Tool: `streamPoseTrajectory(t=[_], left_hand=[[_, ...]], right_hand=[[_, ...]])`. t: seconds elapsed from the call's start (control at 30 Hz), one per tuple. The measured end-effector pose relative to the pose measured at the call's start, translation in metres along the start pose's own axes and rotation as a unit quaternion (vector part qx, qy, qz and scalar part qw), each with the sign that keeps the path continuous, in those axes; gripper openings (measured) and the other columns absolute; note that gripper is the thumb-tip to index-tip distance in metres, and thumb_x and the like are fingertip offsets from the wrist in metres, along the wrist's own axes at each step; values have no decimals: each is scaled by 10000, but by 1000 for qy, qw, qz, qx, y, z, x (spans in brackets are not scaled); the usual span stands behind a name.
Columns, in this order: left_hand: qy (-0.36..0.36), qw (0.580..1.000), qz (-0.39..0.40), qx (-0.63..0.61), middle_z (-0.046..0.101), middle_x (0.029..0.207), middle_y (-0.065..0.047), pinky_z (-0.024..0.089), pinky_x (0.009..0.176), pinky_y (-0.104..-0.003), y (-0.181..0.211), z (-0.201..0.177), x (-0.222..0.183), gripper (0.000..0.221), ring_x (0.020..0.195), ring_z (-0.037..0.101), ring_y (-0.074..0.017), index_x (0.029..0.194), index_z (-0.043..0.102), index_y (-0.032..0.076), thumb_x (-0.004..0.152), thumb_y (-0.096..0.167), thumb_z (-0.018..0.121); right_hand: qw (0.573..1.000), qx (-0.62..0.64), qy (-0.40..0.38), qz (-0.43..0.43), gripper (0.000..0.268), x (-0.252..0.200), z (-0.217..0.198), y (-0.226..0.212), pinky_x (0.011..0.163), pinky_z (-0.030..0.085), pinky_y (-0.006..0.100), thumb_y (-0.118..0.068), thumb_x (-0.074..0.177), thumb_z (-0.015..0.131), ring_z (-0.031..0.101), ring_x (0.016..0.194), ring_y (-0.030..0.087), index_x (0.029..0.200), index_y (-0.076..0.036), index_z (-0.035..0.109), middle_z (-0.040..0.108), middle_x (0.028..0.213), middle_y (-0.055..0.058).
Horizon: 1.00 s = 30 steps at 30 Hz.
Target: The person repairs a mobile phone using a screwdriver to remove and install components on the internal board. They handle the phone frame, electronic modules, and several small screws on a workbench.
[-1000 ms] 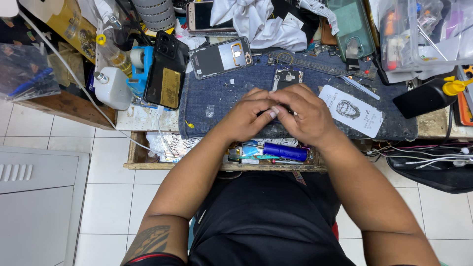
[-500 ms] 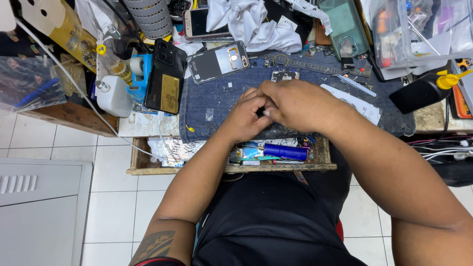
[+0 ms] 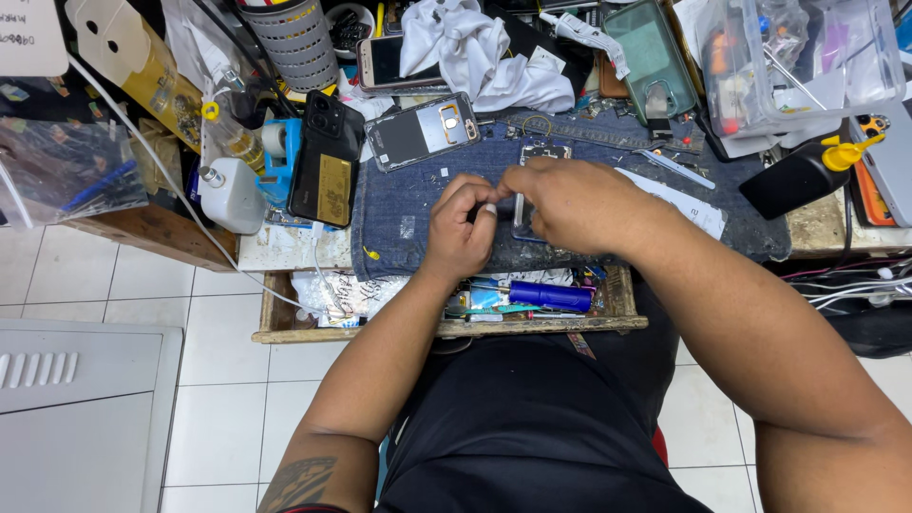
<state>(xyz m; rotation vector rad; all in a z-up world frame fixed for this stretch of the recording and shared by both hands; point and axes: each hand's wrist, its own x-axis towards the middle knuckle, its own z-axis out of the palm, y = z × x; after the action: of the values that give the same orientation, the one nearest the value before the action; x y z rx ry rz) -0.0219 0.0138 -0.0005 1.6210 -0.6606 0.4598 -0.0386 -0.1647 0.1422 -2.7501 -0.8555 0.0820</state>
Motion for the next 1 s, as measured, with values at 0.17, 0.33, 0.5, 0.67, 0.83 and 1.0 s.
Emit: streamPoseTrajectory(t=[0.17,0.33,0.5,0.67,0.83,1.0], left_hand=[[2,1000,-2,8,644,1022,-118,545,833,-319,2,-1,3,125,931,667,-215,999,645,-5,906,-55,578],[3,1000,-6,3,645,1012,-110,545,830,-316,4,-2,1,122,917,665,-211,988,646,-3,902,-53,577],[-2,1000,-3,5,647,1005,-105,542,823,-315,6,-2,2,119,911,663,-205,988,654,-1,906,-51,583],[-6,1000,-3,9,648,1024,-109,550,828,-318,6,-2,3,130,924,669,-208,1000,655,4,906,-46,581],[-28,997,-1,78,656,1050,-129,558,848,-352,18,-3,6,160,967,684,-276,1045,657,14,908,-32,588],[-107,981,-72,147,676,1064,-133,554,871,-392,28,-8,4,172,990,692,-318,1079,676,31,920,6,616]], right_hand=[[989,-33,-84,115,259,0,-6,-5,790,547,536,-244,941,658,710,921,381,1177,-142,625,736,924,144],[993,15,-66,92,408,-2,-10,-6,769,558,503,-273,814,752,719,905,347,1184,-155,627,743,948,116],[997,15,-42,59,355,-2,-12,0,762,550,506,-185,810,705,711,896,359,1159,-140,655,746,942,130],[992,-9,-64,105,277,-4,-6,5,782,547,517,-286,922,672,715,888,368,1167,-158,660,757,896,135],[994,26,-48,90,387,-6,-8,11,734,551,511,-321,833,761,711,873,374,1145,-122,649,745,916,134],[992,38,-62,103,271,-14,-5,22,776,550,489,-255,887,726,721,868,350,1127,-137,681,750,893,132]])
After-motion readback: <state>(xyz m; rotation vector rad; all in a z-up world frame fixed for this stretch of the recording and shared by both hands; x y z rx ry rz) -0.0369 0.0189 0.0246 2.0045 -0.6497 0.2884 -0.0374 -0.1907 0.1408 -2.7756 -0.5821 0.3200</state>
